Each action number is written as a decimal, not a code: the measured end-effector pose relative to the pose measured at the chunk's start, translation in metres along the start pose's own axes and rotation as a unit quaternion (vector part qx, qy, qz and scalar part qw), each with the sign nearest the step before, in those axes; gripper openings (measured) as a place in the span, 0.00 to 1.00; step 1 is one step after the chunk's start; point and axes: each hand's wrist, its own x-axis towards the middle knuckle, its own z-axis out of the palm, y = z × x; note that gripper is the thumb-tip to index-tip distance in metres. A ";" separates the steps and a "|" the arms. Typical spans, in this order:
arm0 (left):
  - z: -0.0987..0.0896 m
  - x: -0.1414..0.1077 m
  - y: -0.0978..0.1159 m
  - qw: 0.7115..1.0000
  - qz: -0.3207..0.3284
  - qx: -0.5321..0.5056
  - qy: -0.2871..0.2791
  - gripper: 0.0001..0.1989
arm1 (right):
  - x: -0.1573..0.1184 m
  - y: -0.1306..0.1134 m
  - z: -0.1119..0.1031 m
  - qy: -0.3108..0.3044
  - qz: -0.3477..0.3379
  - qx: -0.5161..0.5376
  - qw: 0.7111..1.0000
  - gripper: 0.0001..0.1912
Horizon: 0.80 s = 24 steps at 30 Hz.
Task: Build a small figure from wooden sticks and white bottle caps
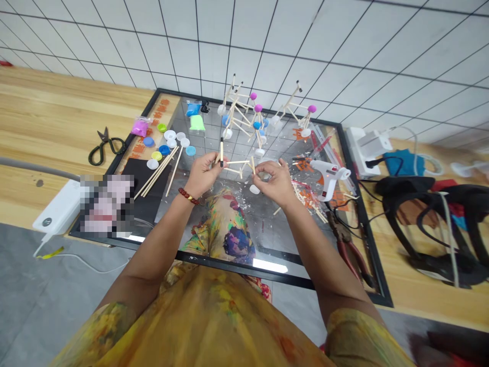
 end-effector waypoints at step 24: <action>0.015 0.013 -0.002 0.998 0.020 0.056 -0.026 0.14 | 0.001 0.003 0.002 0.011 -0.011 -0.004 1.000 0.05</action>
